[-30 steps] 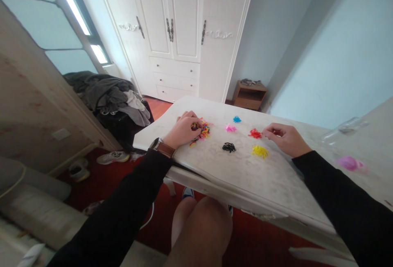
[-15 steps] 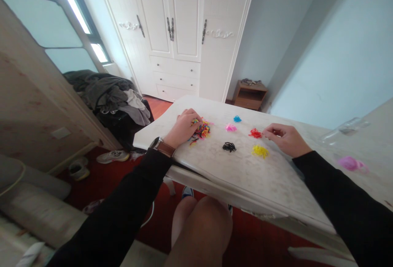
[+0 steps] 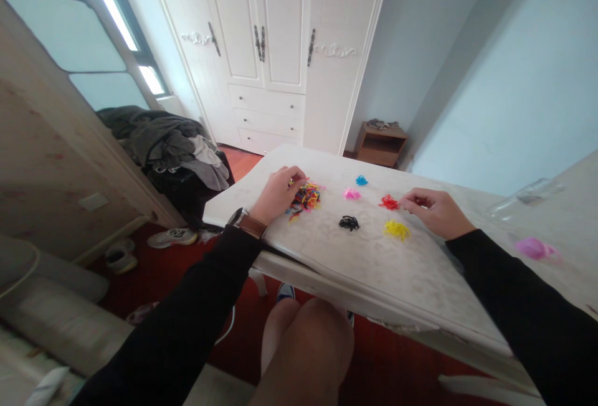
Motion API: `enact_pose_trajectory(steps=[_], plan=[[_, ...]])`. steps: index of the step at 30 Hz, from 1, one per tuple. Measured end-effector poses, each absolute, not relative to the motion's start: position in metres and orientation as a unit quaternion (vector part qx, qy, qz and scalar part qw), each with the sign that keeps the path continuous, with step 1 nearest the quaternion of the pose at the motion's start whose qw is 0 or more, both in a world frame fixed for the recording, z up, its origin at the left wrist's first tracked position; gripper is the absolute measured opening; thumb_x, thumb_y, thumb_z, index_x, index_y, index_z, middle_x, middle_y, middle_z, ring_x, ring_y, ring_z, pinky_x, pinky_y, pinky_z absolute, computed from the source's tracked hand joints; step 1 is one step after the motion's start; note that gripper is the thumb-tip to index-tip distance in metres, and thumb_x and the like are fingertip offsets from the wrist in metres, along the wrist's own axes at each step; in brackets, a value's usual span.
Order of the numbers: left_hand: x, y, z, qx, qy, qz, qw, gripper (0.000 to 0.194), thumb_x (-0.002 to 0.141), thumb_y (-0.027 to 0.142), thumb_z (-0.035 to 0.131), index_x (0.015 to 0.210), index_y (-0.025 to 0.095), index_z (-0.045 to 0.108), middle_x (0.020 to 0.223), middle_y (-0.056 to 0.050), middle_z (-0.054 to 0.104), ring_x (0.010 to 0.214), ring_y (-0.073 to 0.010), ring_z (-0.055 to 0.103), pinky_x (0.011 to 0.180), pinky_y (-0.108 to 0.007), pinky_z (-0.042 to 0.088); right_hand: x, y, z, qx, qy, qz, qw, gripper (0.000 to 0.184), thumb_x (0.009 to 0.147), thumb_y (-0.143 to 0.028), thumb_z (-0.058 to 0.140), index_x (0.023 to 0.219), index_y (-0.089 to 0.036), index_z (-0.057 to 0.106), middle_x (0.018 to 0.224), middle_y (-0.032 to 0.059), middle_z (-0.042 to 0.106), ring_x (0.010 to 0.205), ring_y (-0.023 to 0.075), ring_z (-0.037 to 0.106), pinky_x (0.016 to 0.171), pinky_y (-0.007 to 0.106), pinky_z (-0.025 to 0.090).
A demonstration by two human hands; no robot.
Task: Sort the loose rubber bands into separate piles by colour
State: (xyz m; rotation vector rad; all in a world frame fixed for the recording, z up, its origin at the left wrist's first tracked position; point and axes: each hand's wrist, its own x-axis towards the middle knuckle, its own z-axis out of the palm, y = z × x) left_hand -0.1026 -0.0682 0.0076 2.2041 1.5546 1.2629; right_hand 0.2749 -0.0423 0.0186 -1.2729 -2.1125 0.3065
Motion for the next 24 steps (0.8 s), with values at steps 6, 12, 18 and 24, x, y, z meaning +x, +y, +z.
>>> enact_pose_trajectory(steps=[6, 12, 18, 24], plan=[[-0.1029, -0.0695, 0.0074, 0.734, 0.499, 0.45, 0.099, 0.008, 0.094, 0.019, 0.052, 0.091, 0.02, 0.06, 0.102, -0.006, 0.074, 0.097, -0.0202, 0.066, 0.09, -0.033, 0.047, 0.273, -0.0441, 0.0206, -0.484, -0.804, 0.122, 0.322, 0.033, 0.083, -0.052, 0.064, 0.07, -0.022, 0.07, 0.072, 0.0045, 0.072, 0.066, 0.0195, 0.062, 0.064, 0.033, 0.048], [-0.1029, -0.0711, 0.0069, 0.734, 0.486, 0.461, 0.114, 0.01, 0.097, 0.021, 0.048, 0.095, 0.02, 0.058, 0.093, -0.003, 0.072, 0.088, -0.0174, 0.065, 0.084, -0.029, 0.047, 0.2736, -0.0438, 0.0199, -0.485, -0.804, 0.126, 0.319, 0.033, 0.083, -0.052, 0.065, 0.07, -0.022, 0.07, 0.073, 0.0045, 0.072, 0.067, 0.02, 0.063, 0.065, 0.033, 0.048], [-0.1013, -0.0696, 0.0072, 0.726, 0.492, 0.467, 0.111, 0.011, 0.094, 0.027, 0.055, 0.091, 0.019, 0.061, 0.087, -0.002, 0.069, 0.083, -0.0163, 0.064, 0.08, -0.028, 0.048, 0.2735, -0.0443, 0.0198, -0.486, -0.804, 0.127, 0.318, 0.034, 0.083, -0.053, 0.065, 0.071, -0.022, 0.071, 0.072, 0.0047, 0.072, 0.068, 0.02, 0.063, 0.064, 0.033, 0.048], [-0.103, -0.0658, 0.0048, 0.719, 0.496, 0.474, 0.109, 0.008, 0.09, 0.025, 0.062, 0.087, 0.019, 0.066, 0.085, -0.002, 0.072, 0.079, -0.0158, 0.065, 0.078, -0.029, 0.051, 0.2727, -0.0457, 0.0215, -0.486, -0.806, 0.126, 0.313, 0.032, 0.083, -0.05, 0.063, 0.072, -0.021, 0.072, 0.073, 0.0037, 0.072, 0.068, 0.0189, 0.063, 0.065, 0.032, 0.048]])
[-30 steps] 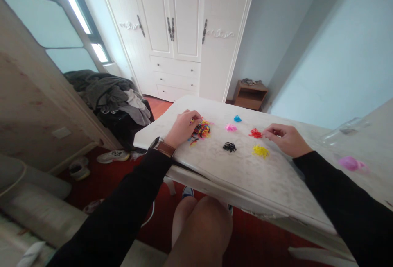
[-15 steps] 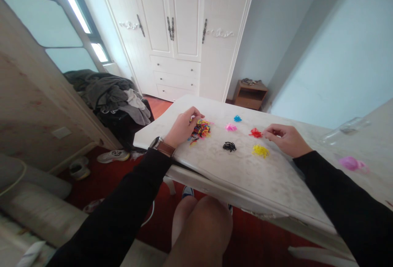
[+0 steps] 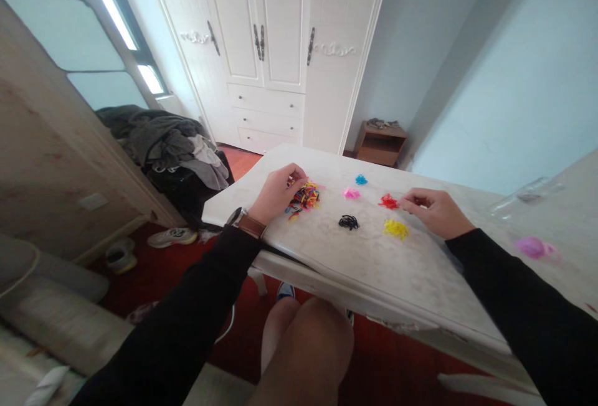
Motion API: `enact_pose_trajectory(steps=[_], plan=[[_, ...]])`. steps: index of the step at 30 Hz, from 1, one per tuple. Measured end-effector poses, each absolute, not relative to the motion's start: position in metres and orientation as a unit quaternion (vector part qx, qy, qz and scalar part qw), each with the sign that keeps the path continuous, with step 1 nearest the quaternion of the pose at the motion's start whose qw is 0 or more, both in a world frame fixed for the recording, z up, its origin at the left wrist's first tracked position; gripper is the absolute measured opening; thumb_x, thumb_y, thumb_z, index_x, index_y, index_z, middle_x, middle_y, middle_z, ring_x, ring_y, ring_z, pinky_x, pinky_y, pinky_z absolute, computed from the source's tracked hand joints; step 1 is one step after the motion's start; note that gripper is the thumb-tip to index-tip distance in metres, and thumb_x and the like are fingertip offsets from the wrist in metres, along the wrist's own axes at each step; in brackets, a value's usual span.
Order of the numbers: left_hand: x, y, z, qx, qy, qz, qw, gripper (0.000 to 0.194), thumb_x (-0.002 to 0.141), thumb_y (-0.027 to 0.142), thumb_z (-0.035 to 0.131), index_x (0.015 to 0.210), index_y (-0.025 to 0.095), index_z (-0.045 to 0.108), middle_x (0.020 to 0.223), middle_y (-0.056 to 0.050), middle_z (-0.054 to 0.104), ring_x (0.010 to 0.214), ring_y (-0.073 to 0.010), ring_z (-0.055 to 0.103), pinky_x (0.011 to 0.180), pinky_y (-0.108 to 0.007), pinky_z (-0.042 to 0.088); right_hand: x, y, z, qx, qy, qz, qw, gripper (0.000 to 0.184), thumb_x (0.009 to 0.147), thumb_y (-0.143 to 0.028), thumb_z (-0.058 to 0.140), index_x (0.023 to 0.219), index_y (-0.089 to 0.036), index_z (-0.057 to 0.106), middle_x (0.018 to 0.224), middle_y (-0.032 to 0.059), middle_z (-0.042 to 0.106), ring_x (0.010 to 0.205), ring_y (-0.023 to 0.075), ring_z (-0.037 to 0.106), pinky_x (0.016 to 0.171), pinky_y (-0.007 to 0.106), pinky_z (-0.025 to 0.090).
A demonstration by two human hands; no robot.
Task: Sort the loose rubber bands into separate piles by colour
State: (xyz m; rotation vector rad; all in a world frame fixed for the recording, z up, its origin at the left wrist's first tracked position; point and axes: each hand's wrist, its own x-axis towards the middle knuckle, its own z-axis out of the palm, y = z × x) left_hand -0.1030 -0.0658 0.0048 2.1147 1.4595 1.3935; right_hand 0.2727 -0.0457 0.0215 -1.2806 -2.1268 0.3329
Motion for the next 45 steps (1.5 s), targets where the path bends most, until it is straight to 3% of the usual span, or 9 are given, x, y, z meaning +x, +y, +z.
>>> enact_pose_trajectory(steps=[7, 15, 23, 32, 45], plan=[[-0.1053, -0.0655, 0.0041, 0.711, 0.526, 0.458, 0.086, 0.004, 0.08, 0.021, 0.075, 0.081, 0.018, 0.073, 0.08, -0.002, 0.076, 0.074, -0.0168, 0.067, 0.074, -0.028, 0.052, 0.2719, -0.0465, 0.0222, -0.49, -0.804, 0.132, 0.309, 0.03, 0.083, -0.048, 0.063, 0.072, -0.022, 0.071, 0.073, 0.0036, 0.072, 0.068, 0.0192, 0.062, 0.066, 0.033, 0.047], [-0.1058, -0.0657, 0.0034, 0.726, 0.525, 0.436, 0.084, 0.006, 0.078, 0.021, 0.079, 0.083, 0.019, 0.077, 0.084, -0.003, 0.078, 0.078, -0.0186, 0.07, 0.077, -0.03, 0.053, 0.2724, -0.0467, 0.0217, -0.489, -0.806, 0.132, 0.306, 0.03, 0.084, -0.048, 0.064, 0.073, -0.022, 0.072, 0.075, 0.0038, 0.072, 0.07, 0.0192, 0.062, 0.067, 0.032, 0.047], [-0.1066, -0.0648, 0.0006, 0.745, 0.509, 0.425, 0.066, 0.003, 0.083, 0.019, 0.073, 0.086, 0.019, 0.071, 0.082, -0.001, 0.073, 0.078, -0.0168, 0.066, 0.078, -0.029, 0.05, 0.2699, -0.0484, 0.0236, -0.489, -0.806, 0.134, 0.306, 0.031, 0.083, -0.05, 0.064, 0.072, -0.022, 0.072, 0.074, 0.0035, 0.072, 0.069, 0.0188, 0.062, 0.065, 0.032, 0.046], [-0.1061, -0.0611, -0.0005, 0.694, 0.491, 0.522, 0.071, 0.01, 0.086, 0.014, 0.062, 0.092, 0.02, 0.058, 0.085, 0.0, 0.065, 0.079, -0.0145, 0.064, 0.075, -0.028, 0.053, 0.2695, -0.0488, 0.0248, -0.495, -0.801, 0.136, 0.306, 0.031, 0.082, -0.05, 0.064, 0.072, -0.022, 0.072, 0.073, 0.0035, 0.072, 0.068, 0.0189, 0.061, 0.066, 0.033, 0.046], [-0.1031, -0.0621, 0.0016, 0.664, 0.471, 0.563, 0.141, 0.019, 0.078, 0.018, 0.074, 0.095, 0.019, 0.064, 0.085, -0.002, 0.072, 0.076, -0.0142, 0.068, 0.072, -0.027, 0.056, 0.277, -0.0438, 0.0246, -0.481, -0.815, 0.09, 0.311, 0.028, 0.083, -0.045, 0.061, 0.071, -0.021, 0.071, 0.073, 0.0026, 0.072, 0.069, 0.0189, 0.063, 0.067, 0.032, 0.048]])
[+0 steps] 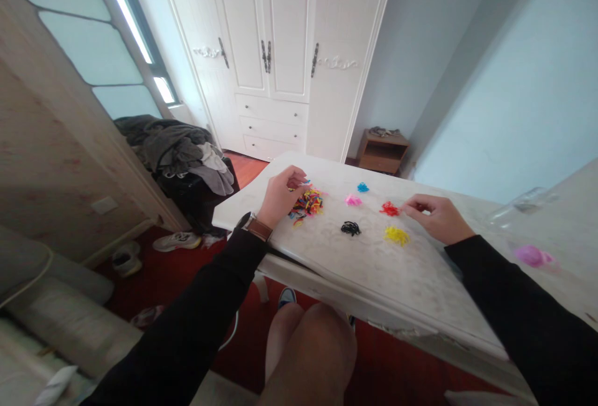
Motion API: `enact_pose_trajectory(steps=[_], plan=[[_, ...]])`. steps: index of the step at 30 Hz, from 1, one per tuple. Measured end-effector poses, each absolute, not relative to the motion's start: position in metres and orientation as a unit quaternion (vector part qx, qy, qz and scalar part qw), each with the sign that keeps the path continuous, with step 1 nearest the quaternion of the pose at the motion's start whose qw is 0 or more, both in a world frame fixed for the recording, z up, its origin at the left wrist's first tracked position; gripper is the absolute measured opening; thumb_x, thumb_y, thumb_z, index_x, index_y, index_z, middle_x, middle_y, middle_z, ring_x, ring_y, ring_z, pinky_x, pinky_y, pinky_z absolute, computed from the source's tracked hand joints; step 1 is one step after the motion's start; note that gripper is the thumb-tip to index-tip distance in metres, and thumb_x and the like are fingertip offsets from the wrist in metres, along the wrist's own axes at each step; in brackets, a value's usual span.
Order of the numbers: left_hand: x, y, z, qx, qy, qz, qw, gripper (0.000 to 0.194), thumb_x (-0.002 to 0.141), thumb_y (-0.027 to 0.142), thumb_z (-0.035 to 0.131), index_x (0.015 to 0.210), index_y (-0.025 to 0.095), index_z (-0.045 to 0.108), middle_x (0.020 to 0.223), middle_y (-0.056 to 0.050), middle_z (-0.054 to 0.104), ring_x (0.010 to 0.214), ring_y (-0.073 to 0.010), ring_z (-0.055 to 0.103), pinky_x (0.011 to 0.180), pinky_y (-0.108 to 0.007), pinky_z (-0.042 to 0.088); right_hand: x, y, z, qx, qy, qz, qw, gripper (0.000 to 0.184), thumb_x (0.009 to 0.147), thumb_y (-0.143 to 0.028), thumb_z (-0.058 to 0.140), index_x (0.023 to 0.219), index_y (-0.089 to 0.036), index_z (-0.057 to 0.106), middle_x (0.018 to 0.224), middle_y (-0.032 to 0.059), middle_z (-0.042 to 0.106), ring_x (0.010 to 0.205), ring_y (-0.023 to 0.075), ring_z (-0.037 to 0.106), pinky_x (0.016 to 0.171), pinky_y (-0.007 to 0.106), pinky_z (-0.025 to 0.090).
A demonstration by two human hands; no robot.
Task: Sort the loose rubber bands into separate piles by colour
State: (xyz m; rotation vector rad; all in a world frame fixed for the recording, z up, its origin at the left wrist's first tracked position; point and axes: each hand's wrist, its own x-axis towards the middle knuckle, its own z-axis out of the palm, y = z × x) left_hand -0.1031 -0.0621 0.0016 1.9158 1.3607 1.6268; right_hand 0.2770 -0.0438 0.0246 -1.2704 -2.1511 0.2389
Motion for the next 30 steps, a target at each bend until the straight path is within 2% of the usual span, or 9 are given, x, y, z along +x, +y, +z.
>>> enact_pose_trajectory(steps=[4, 11, 22, 30], plan=[[-0.103, -0.064, 0.002, 0.674, 0.477, 0.546, 0.14, 0.014, 0.081, 0.022, 0.072, 0.094, 0.018, 0.07, 0.086, -0.003, 0.076, 0.079, -0.0159, 0.07, 0.078, -0.029, 0.056, 0.277, -0.043, 0.025, -0.487, -0.808, 0.074, 0.324, 0.029, 0.083, -0.045, 0.062, 0.07, -0.021, 0.07, 0.071, 0.0032, 0.072, 0.068, 0.0194, 0.063, 0.067, 0.033, 0.049], [-0.102, -0.067, 0.004, 0.677, 0.492, 0.526, 0.147, 0.008, 0.081, 0.019, 0.069, 0.087, 0.018, 0.076, 0.078, -0.001, 0.076, 0.072, -0.0158, 0.068, 0.074, -0.028, 0.054, 0.285, -0.035, 0.015, -0.503, -0.792, 0.095, 0.332, 0.03, 0.083, -0.045, 0.062, 0.072, -0.018, 0.071, 0.065, 0.0027, 0.068, 0.062, 0.0177, 0.059, 0.061, 0.031, 0.047], [-0.102, -0.07, 0.008, 0.706, 0.47, 0.504, 0.162, 0.009, 0.086, 0.017, 0.063, 0.087, 0.019, 0.071, 0.082, -0.001, 0.073, 0.077, -0.0158, 0.066, 0.075, -0.028, 0.052, 0.296, -0.03, 0.012, -0.533, -0.77, 0.1, 0.336, 0.038, 0.081, -0.054, 0.065, 0.073, -0.017, 0.072, 0.061, 0.002, 0.065, 0.057, 0.0168, 0.057, 0.056, 0.03, 0.043], [-0.102, -0.071, 0.006, 0.701, 0.468, 0.512, 0.168, 0.007, 0.085, 0.018, 0.063, 0.085, 0.019, 0.07, 0.08, -0.001, 0.072, 0.077, -0.0165, 0.066, 0.076, -0.029, 0.053, 0.297, -0.029, 0.011, -0.535, -0.77, 0.103, 0.333, 0.034, 0.081, -0.051, 0.064, 0.071, -0.019, 0.071, 0.061, 0.0022, 0.065, 0.056, 0.0172, 0.058, 0.055, 0.03, 0.044]])
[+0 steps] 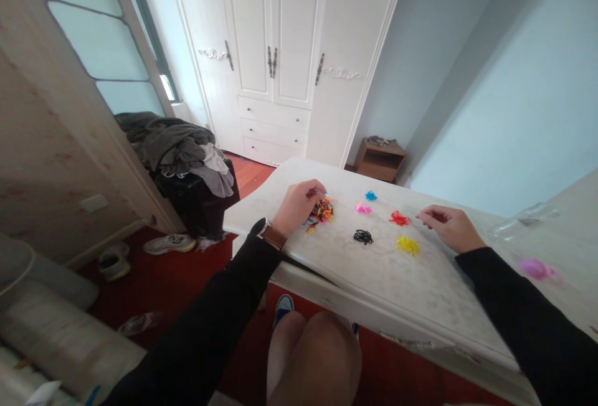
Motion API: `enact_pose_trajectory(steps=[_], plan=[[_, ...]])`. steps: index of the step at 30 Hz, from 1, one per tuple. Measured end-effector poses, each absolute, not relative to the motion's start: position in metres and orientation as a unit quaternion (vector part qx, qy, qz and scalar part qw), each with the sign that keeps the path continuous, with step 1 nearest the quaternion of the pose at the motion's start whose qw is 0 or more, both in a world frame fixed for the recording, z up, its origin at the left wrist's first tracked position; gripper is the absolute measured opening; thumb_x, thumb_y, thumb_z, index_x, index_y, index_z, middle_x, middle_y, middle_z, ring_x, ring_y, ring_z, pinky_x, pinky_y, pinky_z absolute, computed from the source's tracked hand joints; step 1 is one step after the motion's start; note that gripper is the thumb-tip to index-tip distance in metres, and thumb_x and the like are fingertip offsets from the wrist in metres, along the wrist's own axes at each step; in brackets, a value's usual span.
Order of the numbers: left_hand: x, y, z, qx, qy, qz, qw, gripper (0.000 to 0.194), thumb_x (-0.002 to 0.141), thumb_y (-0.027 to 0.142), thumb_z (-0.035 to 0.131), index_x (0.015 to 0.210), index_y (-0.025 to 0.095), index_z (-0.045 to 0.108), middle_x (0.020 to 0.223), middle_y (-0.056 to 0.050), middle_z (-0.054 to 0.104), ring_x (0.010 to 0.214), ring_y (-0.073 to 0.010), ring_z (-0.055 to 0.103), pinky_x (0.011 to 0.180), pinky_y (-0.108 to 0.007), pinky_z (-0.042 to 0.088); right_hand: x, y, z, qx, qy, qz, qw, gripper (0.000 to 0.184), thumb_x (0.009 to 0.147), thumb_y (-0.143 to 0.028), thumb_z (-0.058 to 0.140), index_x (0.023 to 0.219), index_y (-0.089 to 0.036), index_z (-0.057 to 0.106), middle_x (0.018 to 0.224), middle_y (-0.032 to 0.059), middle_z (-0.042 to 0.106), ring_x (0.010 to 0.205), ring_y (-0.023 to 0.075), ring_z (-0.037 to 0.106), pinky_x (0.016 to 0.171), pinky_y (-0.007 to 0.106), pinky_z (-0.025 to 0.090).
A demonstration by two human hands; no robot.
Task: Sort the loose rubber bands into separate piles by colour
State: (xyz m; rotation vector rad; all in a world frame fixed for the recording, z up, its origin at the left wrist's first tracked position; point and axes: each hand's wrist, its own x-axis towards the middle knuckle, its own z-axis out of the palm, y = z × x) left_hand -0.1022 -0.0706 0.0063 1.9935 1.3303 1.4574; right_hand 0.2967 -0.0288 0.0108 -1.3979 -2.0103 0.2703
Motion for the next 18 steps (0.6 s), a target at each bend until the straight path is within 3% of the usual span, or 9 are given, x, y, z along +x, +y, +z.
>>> enact_pose_trajectory(steps=[13, 18], plan=[[-0.1023, -0.0687, 0.0038, 0.706, 0.469, 0.507, 0.161, 0.007, 0.085, 0.019, 0.062, 0.084, 0.019, 0.069, 0.079, -0.001, 0.071, 0.076, -0.0166, 0.065, 0.075, -0.029, 0.052, 0.2995, -0.0265, 0.0064, -0.535, -0.776, 0.099, 0.319, 0.034, 0.084, -0.049, 0.063, 0.073, -0.018, 0.071, 0.063, 0.0017, 0.065, 0.057, 0.0163, 0.057, 0.056, 0.029, 0.043], [-0.1024, -0.0685, 0.0038, 0.704, 0.466, 0.511, 0.162, 0.007, 0.084, 0.017, 0.062, 0.084, 0.019, 0.068, 0.081, -0.001, 0.072, 0.075, -0.0162, 0.065, 0.076, -0.029, 0.053, 0.2983, -0.0306, 0.0154, -0.526, -0.786, 0.042, 0.322, 0.03, 0.084, -0.046, 0.062, 0.072, -0.02, 0.069, 0.067, 0.0028, 0.069, 0.062, 0.0186, 0.06, 0.061, 0.032, 0.046]])
